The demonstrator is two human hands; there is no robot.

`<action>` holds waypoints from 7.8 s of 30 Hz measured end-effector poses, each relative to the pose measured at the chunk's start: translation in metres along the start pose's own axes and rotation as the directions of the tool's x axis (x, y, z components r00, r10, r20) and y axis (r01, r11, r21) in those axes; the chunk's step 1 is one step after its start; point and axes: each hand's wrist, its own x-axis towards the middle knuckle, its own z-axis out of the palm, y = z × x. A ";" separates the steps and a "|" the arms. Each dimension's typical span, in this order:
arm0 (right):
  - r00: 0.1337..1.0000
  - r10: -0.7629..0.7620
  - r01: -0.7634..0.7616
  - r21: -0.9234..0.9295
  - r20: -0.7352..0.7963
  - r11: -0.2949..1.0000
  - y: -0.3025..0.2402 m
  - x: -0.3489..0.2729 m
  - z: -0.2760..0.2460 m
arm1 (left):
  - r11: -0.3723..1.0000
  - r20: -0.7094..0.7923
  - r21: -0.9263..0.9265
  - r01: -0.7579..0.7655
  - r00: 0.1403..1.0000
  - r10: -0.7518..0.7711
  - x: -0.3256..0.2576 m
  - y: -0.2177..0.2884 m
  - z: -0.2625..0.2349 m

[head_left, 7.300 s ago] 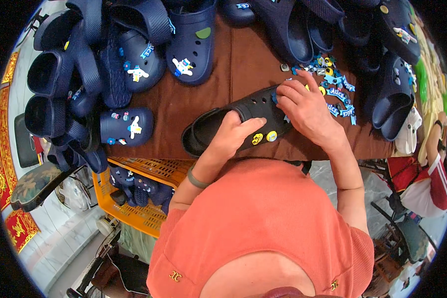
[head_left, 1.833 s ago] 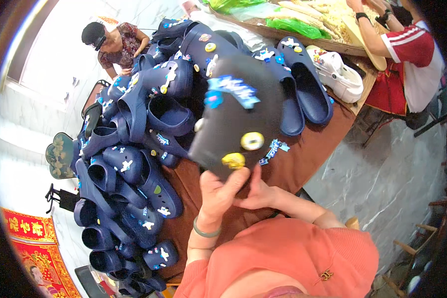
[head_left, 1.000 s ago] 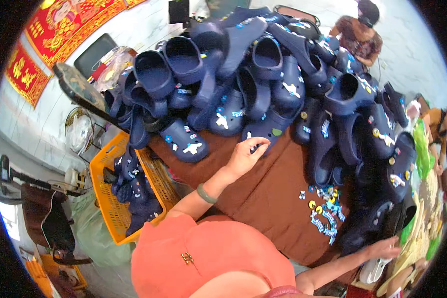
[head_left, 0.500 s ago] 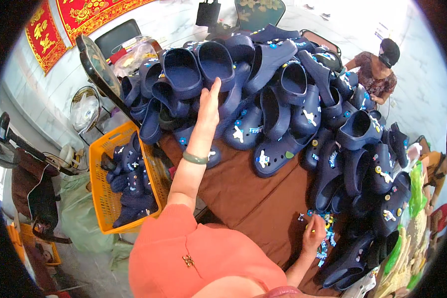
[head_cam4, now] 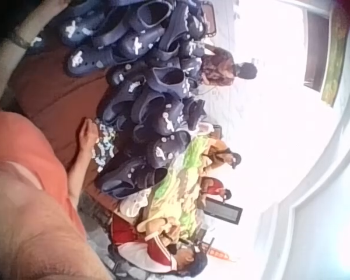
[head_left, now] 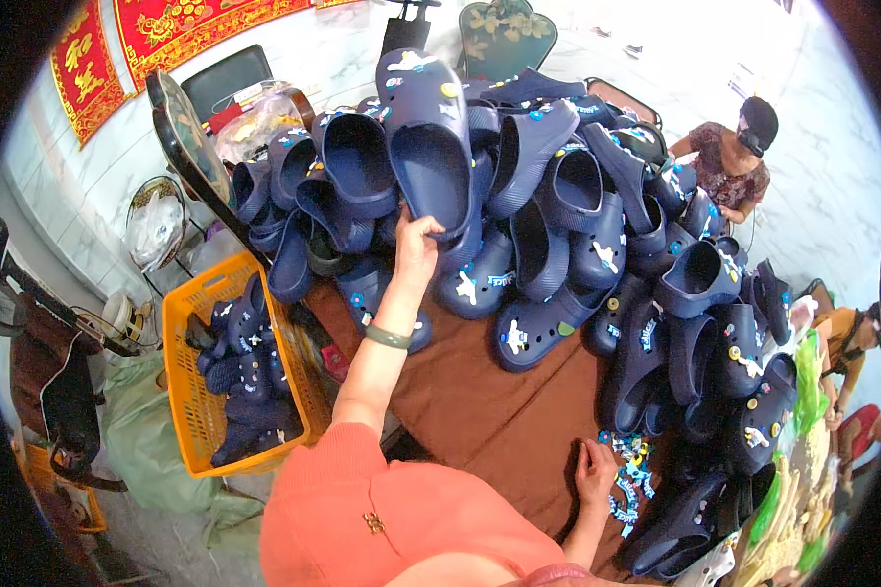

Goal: Decorating foam clogs with small plastic charms.

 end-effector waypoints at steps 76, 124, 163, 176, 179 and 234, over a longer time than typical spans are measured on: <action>0.866 0.494 -0.385 0.530 -0.075 0.756 0.017 -0.001 -0.004 | 0.229 0.199 0.779 0.583 0.117 -0.973 -0.243 -0.057 0.041; 0.999 0.016 -0.010 -0.105 0.052 0.994 -0.036 0.038 0.014 | 0.275 0.216 0.796 0.539 0.172 -0.961 -0.246 -0.060 0.038; 0.959 0.153 -0.210 0.236 0.239 0.949 -0.052 0.061 0.022 | 0.307 0.267 0.812 0.496 0.152 -0.952 -0.245 -0.065 0.040; 0.994 0.085 -0.108 0.419 0.075 0.902 -0.050 0.057 0.022 | 0.244 0.238 0.818 0.521 0.080 -0.968 -0.242 -0.065 0.037; 0.998 0.062 -0.068 0.416 0.027 0.907 -0.053 0.057 0.024 | 0.242 0.238 0.816 0.525 0.076 -0.968 -0.242 -0.065 0.037; 0.978 -0.180 0.137 -0.326 -0.106 0.935 -0.044 -0.004 0.038 | 0.283 0.148 0.726 0.626 0.260 -0.954 -0.238 -0.084 0.026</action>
